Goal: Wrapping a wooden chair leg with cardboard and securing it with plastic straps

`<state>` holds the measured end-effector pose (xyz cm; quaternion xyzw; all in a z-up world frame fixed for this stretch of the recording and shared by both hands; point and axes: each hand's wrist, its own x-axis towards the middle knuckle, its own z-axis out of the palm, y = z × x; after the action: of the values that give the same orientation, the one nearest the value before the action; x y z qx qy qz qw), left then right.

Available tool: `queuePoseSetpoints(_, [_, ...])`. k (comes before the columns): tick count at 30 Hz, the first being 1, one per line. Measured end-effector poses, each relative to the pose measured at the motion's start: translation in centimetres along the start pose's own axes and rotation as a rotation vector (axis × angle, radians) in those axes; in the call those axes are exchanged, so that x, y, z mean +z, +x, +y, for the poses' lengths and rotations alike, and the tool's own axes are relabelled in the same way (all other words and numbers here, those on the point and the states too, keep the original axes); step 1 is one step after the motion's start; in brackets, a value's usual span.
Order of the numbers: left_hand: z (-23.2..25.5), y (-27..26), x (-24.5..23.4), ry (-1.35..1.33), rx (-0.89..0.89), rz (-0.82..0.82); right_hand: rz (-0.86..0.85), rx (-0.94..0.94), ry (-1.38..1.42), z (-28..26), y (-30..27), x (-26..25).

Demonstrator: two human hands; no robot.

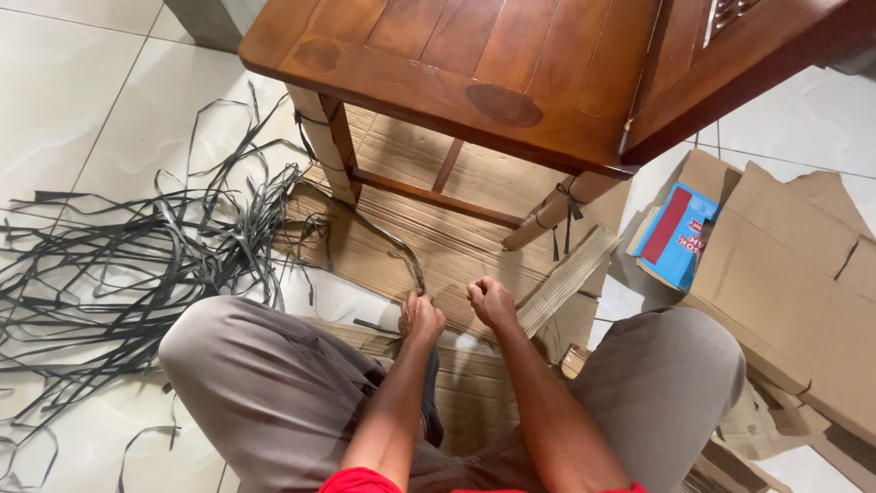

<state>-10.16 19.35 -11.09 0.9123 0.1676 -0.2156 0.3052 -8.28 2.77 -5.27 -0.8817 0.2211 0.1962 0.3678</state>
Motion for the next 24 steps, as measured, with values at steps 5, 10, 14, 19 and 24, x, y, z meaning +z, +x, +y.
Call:
queuePoseSetpoints(5, [-0.3, 0.8, -0.4, -0.097, -0.056, 0.108, -0.027, 0.009, -0.017, 0.3, 0.0, -0.1])
queuePoseSetpoints(10, [1.1, -0.4, -3.0, -0.214, -0.122, 0.244, -0.030, 0.018, 0.009, 0.1, -0.4, -0.4])
queuePoseSetpoints(14, [1.3, 1.2, -2.7, -0.373, -0.136, 0.375, -0.042, 0.020, 0.006, 0.8, 0.5, 0.1])
queuePoseSetpoints(19, [5.7, -0.1, -5.7, -0.963, -0.177, 0.351, -0.045, -0.004, 0.159, -0.3, -0.7, -0.5])
queuePoseSetpoints(24, [8.8, -2.8, -9.1, -1.408, 0.011, 0.014, -0.092, -0.152, 0.667, -4.5, -4.4, -3.0])
